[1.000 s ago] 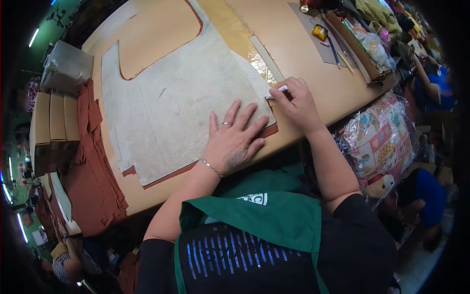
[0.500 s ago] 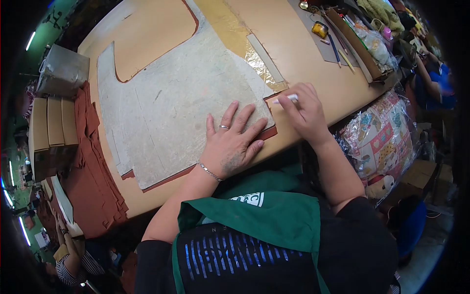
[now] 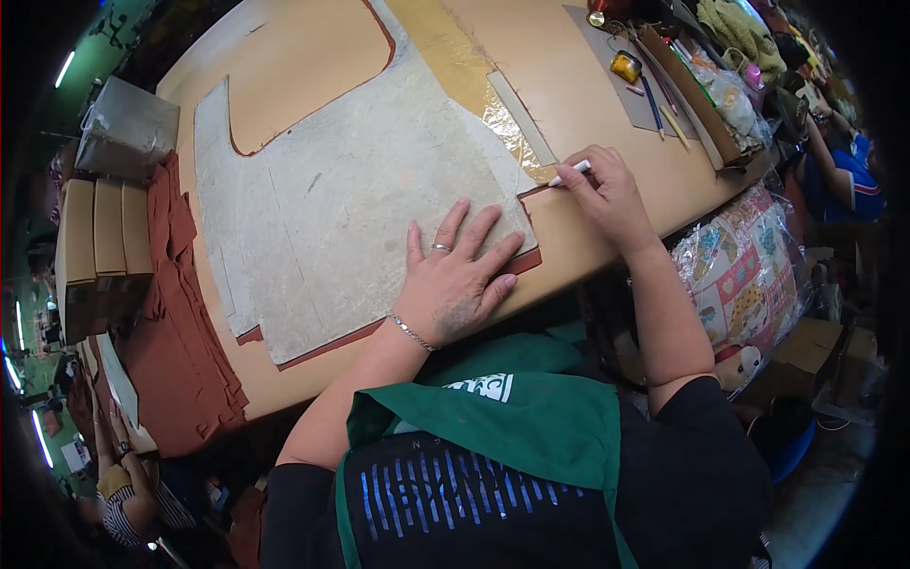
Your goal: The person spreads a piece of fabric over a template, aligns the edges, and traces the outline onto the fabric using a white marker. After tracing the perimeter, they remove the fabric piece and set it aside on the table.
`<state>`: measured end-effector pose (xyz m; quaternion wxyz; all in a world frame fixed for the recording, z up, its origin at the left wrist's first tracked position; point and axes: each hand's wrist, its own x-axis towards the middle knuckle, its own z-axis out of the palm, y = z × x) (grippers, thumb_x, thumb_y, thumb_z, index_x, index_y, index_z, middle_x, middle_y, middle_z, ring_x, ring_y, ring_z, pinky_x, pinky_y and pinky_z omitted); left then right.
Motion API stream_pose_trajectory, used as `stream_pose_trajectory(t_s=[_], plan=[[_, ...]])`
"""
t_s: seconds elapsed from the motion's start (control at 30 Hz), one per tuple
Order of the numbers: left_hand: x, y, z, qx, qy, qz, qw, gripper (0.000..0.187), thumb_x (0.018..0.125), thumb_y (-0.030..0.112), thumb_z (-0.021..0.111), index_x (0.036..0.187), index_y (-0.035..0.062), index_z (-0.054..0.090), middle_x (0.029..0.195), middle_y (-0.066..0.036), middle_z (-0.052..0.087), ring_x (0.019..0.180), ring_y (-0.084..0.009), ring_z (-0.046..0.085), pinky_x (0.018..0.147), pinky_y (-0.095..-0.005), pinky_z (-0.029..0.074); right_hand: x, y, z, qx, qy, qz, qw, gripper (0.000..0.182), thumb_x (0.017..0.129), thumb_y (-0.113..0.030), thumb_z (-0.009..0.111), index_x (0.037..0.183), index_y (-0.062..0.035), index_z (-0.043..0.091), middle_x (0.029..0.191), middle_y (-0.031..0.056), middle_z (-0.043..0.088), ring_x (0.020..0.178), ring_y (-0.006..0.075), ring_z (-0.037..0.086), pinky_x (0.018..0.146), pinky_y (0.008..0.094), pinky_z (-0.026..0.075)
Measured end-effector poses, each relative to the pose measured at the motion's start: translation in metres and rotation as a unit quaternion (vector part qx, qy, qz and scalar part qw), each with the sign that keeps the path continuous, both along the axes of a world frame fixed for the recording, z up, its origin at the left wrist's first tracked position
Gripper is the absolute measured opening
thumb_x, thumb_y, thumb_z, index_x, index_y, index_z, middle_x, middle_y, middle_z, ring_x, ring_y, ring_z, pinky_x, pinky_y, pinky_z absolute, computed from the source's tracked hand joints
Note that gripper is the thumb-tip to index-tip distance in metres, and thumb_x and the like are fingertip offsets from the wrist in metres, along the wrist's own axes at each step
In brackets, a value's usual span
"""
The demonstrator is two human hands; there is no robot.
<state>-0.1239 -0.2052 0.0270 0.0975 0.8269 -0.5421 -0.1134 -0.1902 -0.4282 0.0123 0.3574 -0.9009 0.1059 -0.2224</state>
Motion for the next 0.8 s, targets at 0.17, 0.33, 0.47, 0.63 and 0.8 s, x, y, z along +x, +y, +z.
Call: stream_pose_trajectory(t_s=[0.17,0.33,0.47,0.63,0.8], plan=[[0.0,0.0,0.0,-0.002,-0.004,-0.003,1.0,0.043,0.085,0.04,0.043,0.126,0.0273,0.042,0.14,-0.003,0.024,0.131,-0.0288,0.015,0.094,-0.0662,0.015,0.007,0.02,-0.003,0.0,-0.03,0.038,0.999,0.015,0.08,-0.019,0.06,0.078,-0.0042,0.061,0.074,0.0077,0.056,0.074,0.0236,0.048,0.07,0.0323,0.04],[0.001,0.0,0.0,-0.006,-0.005,-0.002,1.0,0.043,0.085,0.04,0.044,0.126,0.0269,0.042,0.14,-0.003,0.025,0.131,-0.0285,0.016,0.094,-0.0661,0.016,0.008,0.018,-0.001,0.04,0.004,0.057,0.998,0.015,0.08,-0.019,0.06,0.078,-0.0046,0.061,0.075,0.0066,0.056,0.076,0.0232,0.048,0.071,0.0316,0.04],[0.0,0.0,-0.001,-0.007,-0.005,-0.002,1.0,0.043,0.085,0.041,0.044,0.126,0.0269,0.042,0.14,-0.003,0.025,0.131,-0.0281,0.016,0.094,-0.0662,0.016,0.012,0.02,-0.002,0.031,-0.004,0.07,0.997,0.015,0.08,-0.02,0.06,0.079,-0.0048,0.062,0.075,0.0061,0.057,0.077,0.0228,0.047,0.071,0.0313,0.04],[0.0,0.001,-0.001,-0.008,-0.002,-0.001,1.0,0.043,0.085,0.042,0.043,0.125,0.0266,0.042,0.14,-0.003,0.024,0.131,-0.0279,0.015,0.094,-0.0661,0.016,0.006,0.001,-0.001,-0.006,0.012,0.003,1.0,0.017,0.08,-0.02,0.06,0.076,-0.0031,0.06,0.074,0.0073,0.057,0.076,0.0222,0.048,0.069,0.0318,0.04],[0.001,0.001,-0.001,-0.003,0.004,-0.001,1.0,0.043,0.086,0.043,0.042,0.126,0.0265,0.042,0.141,-0.002,0.023,0.132,-0.0279,0.014,0.095,-0.0664,0.015,-0.013,-0.034,0.006,0.087,-0.017,-0.11,0.99,0.019,0.082,-0.019,0.059,0.075,-0.0019,0.059,0.067,0.0045,0.052,0.065,0.0143,0.046,0.06,0.0275,0.039]])
